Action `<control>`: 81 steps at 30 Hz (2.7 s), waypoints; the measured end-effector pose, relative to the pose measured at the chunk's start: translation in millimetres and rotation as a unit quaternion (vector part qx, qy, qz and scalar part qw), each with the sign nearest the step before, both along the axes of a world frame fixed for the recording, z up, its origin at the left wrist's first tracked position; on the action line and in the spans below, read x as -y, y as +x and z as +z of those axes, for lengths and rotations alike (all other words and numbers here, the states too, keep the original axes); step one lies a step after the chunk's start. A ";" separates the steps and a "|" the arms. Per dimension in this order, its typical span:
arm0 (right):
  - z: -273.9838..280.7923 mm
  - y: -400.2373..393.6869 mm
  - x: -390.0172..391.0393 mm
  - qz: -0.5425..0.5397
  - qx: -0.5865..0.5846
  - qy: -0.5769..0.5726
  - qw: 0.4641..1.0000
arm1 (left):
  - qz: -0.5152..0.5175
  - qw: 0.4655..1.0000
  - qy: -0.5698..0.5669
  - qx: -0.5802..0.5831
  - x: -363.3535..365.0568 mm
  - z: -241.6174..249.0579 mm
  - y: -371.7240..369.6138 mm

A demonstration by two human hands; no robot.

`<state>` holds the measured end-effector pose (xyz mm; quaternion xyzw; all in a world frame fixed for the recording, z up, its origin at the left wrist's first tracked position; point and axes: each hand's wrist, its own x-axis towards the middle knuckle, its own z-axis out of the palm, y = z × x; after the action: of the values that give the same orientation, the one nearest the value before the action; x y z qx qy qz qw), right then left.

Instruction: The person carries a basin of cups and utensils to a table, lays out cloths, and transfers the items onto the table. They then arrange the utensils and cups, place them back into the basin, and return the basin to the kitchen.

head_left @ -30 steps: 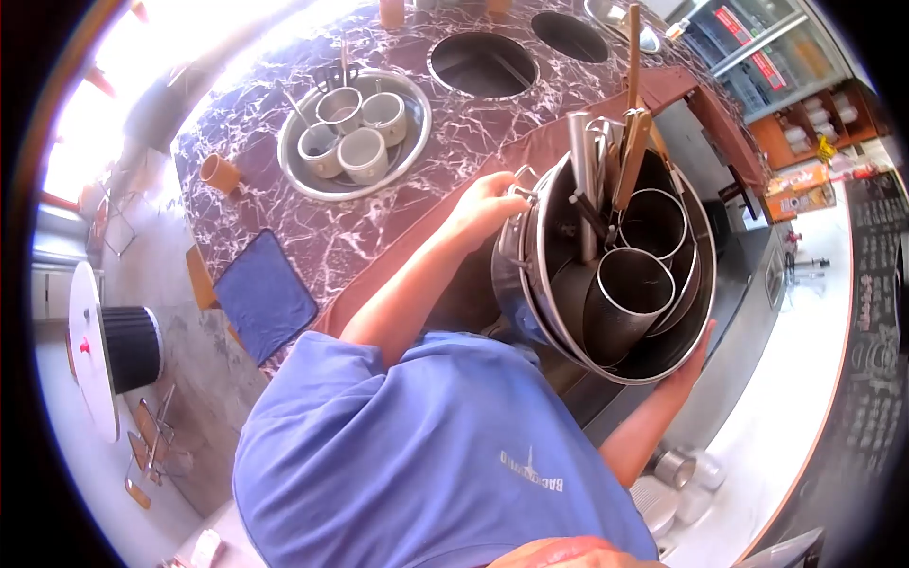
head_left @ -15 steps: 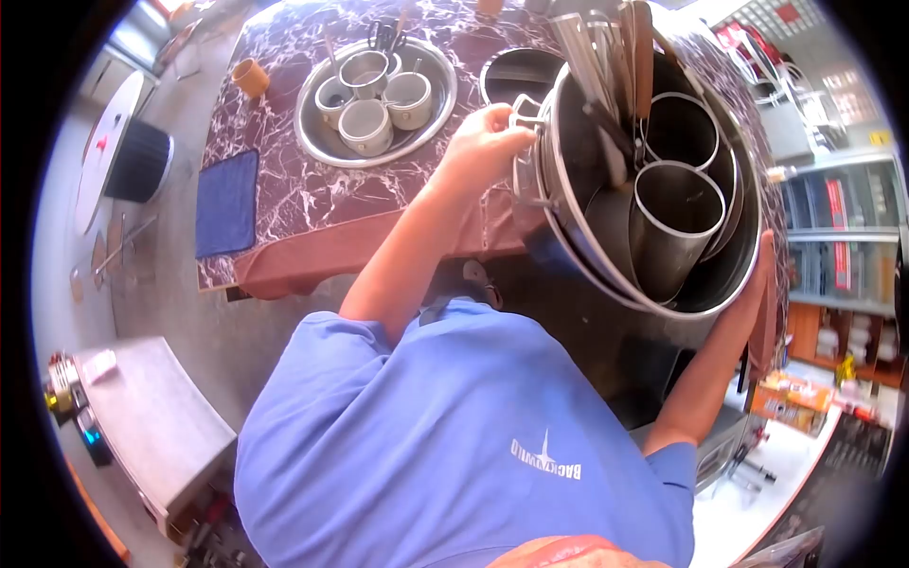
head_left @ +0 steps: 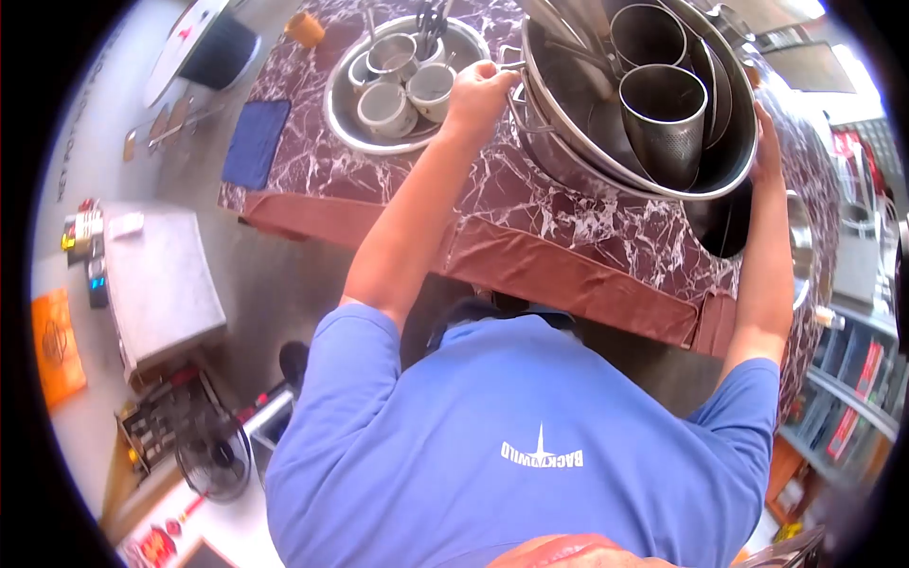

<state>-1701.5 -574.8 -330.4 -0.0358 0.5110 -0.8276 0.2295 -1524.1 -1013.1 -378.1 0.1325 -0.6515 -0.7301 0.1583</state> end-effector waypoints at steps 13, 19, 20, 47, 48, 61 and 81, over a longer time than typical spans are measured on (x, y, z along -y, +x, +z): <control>-100.9 -157.4 38.3 0.222 0.096 -0.061 0.968 | 0.204 0.971 0.063 0.105 -91.0 -93.2 40.2; -160.1 -196.9 52.2 0.283 0.135 -0.057 0.948 | 0.240 0.963 0.059 0.104 -126.4 -114.7 33.4; -160.9 -195.5 56.7 0.295 0.133 -0.053 0.945 | 0.238 0.963 0.056 0.117 -129.5 -118.6 35.7; -83.2 -167.6 43.6 0.202 0.143 0.016 0.969 | 0.158 0.984 0.075 0.029 -189.4 -44.0 60.1; -56.1 -153.6 40.8 0.206 0.146 -0.013 0.968 | 0.146 0.985 0.091 -0.008 -188.1 -31.2 59.4; 20.2 -66.0 -187.1 -0.016 -0.031 -0.051 0.998 | -0.046 0.996 -0.076 -0.032 -191.9 123.5 -44.7; -177.9 114.5 -354.7 -0.436 0.001 0.052 0.899 | -0.340 0.859 -0.331 0.194 -387.4 -87.4 -299.0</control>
<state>-1587.0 -220.1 -508.3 0.2029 0.5172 -0.8174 -0.1522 -1823.1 -625.7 -465.5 -0.0188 -0.8766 -0.4397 -0.1947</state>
